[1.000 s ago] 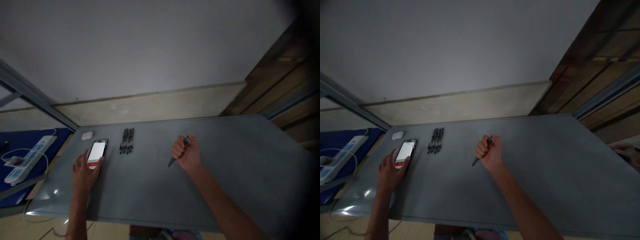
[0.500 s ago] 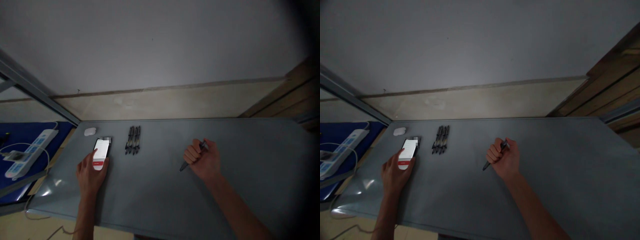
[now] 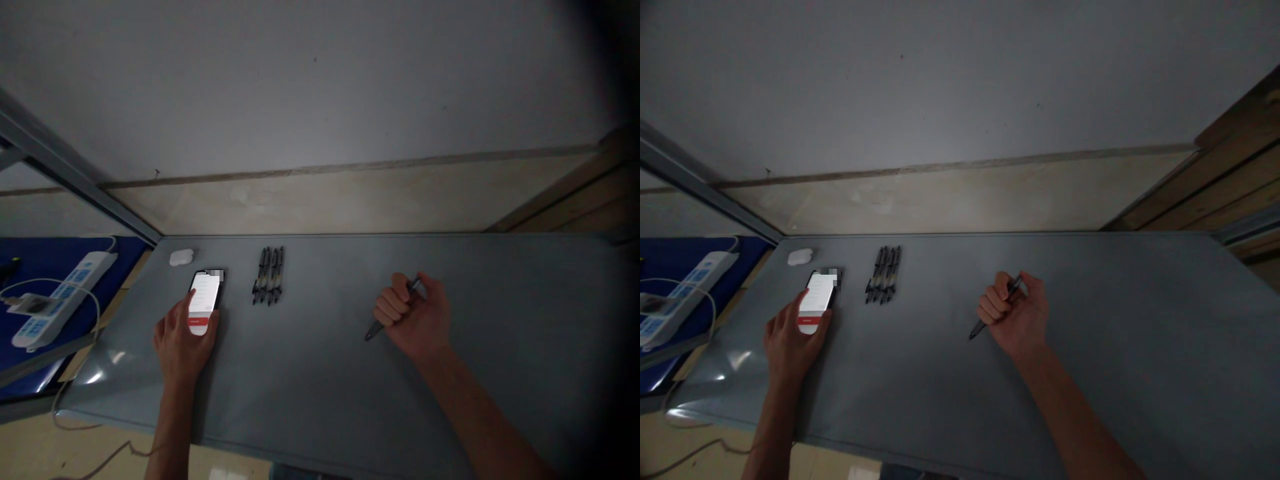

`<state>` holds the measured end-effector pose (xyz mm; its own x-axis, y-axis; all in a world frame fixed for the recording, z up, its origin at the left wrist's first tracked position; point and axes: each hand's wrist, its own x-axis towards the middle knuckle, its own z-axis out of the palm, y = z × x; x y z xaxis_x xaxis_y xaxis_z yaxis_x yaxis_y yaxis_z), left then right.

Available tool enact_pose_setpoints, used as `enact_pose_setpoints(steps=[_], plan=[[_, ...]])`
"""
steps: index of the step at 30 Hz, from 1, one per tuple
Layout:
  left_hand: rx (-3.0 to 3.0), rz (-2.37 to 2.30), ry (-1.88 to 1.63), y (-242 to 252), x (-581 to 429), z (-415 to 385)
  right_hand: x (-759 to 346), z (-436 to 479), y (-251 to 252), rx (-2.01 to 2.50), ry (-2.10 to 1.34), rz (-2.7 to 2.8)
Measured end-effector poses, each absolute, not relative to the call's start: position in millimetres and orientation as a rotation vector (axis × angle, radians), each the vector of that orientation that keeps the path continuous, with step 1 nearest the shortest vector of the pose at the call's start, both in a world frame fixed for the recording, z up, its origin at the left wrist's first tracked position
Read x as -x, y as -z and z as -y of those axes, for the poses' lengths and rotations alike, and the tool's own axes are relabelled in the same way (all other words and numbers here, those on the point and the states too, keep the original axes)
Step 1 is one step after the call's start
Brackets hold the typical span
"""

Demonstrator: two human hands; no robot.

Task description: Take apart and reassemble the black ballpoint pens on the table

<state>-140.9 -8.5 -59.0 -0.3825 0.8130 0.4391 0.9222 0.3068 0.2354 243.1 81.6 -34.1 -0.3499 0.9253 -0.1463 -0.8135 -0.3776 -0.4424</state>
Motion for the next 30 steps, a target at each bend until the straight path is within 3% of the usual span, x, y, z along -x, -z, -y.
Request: enact_pose_setpoints(steps=[30], plan=[[1.509,2.202,0.803,57,133,13,-241,-86,33,0.592,-1.874,0.489]])
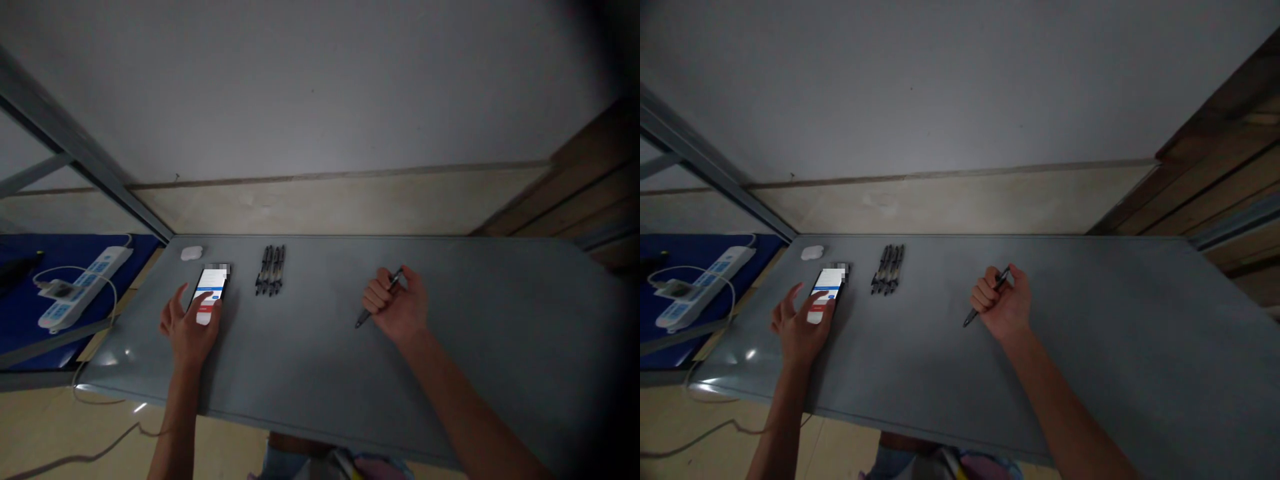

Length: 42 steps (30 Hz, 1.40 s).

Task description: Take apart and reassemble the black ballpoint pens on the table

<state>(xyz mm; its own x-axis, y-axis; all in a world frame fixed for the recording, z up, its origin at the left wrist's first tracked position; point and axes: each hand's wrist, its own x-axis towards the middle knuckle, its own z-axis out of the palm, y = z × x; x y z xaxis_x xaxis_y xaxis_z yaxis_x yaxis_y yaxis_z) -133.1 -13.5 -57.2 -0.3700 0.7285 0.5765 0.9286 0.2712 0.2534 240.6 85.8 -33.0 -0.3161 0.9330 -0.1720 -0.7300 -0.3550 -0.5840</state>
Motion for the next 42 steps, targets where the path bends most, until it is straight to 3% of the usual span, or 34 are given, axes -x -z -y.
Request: enact_pose_setpoints(steps=[14,20,23,28,37,42], plan=[[1.612,1.920,1.086,46,124,12,-228,-90,36,0.528,-1.965,0.443],[2.354,1.950,1.152,16,44,-17,-217,-93,45,0.666,-1.829,0.454],[2.874,1.895,0.992,7,-8,-37,-216,-93,48,0.797,-1.719,0.555],[3.167,1.771,0.849,20,-70,-60,-220,-92,50,0.919,-1.552,0.720],[2.560,2.238,1.730,42,-26,-87,-219,-96,56,1.149,-1.195,1.293],[2.055,2.387,2.595,40,-9,-97,-213,-88,59,1.169,-1.200,1.683]])
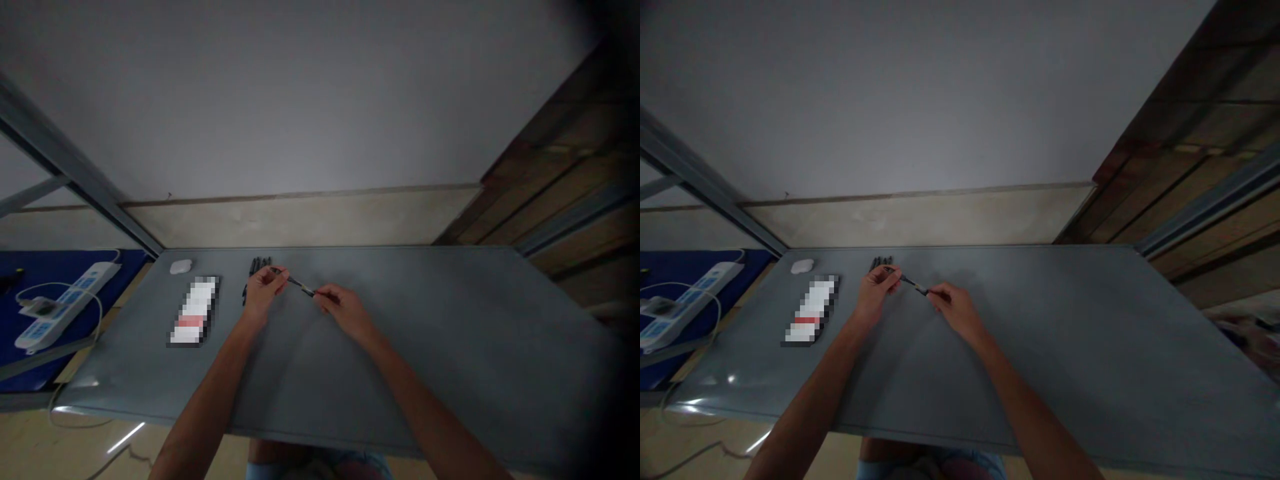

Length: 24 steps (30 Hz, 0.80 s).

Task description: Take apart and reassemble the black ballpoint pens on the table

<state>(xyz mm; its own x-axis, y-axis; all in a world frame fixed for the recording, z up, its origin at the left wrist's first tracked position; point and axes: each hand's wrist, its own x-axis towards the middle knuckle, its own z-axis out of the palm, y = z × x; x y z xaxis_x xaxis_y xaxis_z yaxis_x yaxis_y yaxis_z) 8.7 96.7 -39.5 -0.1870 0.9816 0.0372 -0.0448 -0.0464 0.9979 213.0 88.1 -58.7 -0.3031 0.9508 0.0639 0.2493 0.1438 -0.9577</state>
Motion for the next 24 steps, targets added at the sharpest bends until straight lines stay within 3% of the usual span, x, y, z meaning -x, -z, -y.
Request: enact_pose_setpoints(steps=[8,16,24], plan=[[-1.639,-1.354,-1.171,47,-45,-71,-204,-74,62,1.258,-0.845,1.912],[-1.748,-1.491,-1.170,41,-37,-73,-204,-72,59,1.215,-0.820,1.984],[-1.950,-2.203,-0.869,49,-17,-82,-204,-70,55,1.258,-0.714,2.087]])
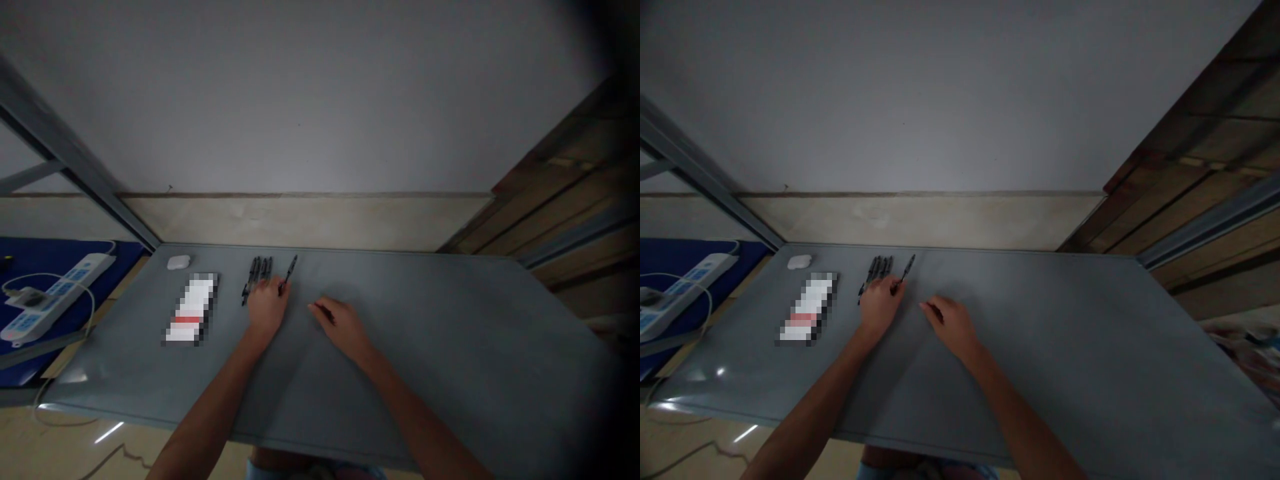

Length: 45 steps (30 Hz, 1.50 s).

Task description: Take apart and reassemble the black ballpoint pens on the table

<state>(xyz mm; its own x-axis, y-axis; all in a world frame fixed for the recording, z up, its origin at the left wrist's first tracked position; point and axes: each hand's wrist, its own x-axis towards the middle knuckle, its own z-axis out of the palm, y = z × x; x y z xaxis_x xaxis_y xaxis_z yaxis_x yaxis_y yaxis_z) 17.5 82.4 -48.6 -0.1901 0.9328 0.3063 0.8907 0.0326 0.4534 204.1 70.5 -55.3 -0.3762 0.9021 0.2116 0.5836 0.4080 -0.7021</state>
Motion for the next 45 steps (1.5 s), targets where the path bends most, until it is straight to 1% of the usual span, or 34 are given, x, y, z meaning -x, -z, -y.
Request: enact_pose_setpoints(steps=[3,7,11,17,24,29,33,39,45], plan=[[-2.024,-2.279,-0.738,49,-20,-80,-205,-71,58,1.250,-0.668,2.121],[-2.113,-2.297,-0.652,47,-18,-82,-205,-70,59,1.251,-0.653,2.119],[-2.080,-2.407,-0.585,45,-11,-86,-205,-70,59,1.247,-0.651,2.126],[-2.018,-2.519,-0.579,42,-7,-86,-207,-72,59,1.244,-0.634,2.155],[-1.958,-2.594,-0.672,46,-7,-87,-208,-72,57,1.247,-0.630,2.137],[-1.880,-2.669,-0.595,57,-7,-89,-206,-70,57,1.229,-0.626,2.175],[-1.936,-2.667,-0.538,60,-9,-93,-206,-71,57,1.242,-0.588,2.207],[-2.116,-2.544,-0.430,63,-15,-91,-209,-73,55,1.266,-0.531,2.184],[-2.518,-2.058,-0.407,62,-31,-78,-221,-81,52,1.357,-0.470,2.005]])
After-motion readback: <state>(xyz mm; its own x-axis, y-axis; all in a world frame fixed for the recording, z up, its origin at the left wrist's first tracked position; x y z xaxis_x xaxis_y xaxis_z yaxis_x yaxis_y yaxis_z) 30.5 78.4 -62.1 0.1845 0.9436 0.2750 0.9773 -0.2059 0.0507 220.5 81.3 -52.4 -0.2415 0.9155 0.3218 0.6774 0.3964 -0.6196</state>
